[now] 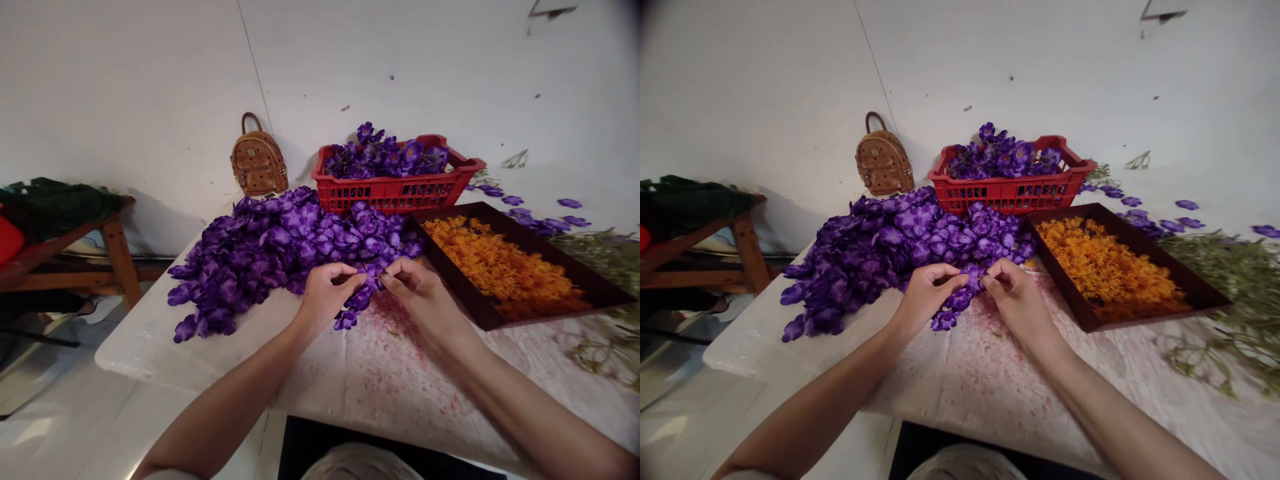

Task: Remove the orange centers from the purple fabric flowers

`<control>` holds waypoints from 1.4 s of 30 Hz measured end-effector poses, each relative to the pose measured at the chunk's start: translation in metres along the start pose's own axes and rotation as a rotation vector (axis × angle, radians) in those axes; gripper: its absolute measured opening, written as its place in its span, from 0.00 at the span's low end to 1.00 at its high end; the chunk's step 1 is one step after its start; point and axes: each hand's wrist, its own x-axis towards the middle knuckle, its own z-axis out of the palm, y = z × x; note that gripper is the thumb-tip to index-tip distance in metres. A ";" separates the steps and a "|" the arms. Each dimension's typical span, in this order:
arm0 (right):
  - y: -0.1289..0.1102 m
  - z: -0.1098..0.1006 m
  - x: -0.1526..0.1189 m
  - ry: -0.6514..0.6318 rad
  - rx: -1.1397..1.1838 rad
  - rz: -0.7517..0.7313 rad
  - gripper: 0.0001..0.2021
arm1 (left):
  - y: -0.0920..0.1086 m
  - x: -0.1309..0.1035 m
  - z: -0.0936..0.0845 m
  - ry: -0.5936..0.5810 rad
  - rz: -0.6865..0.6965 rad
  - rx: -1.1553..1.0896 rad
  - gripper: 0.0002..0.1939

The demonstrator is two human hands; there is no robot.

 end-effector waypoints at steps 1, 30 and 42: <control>0.001 0.000 0.001 0.015 -0.038 -0.023 0.11 | 0.001 0.000 0.000 0.001 -0.003 -0.004 0.05; -0.007 -0.001 -0.002 -0.125 0.519 0.347 0.22 | -0.004 -0.008 0.000 -0.043 0.307 0.200 0.06; -0.008 0.000 -0.003 -0.050 0.339 0.074 0.12 | 0.003 -0.003 0.000 -0.184 -0.135 -0.305 0.21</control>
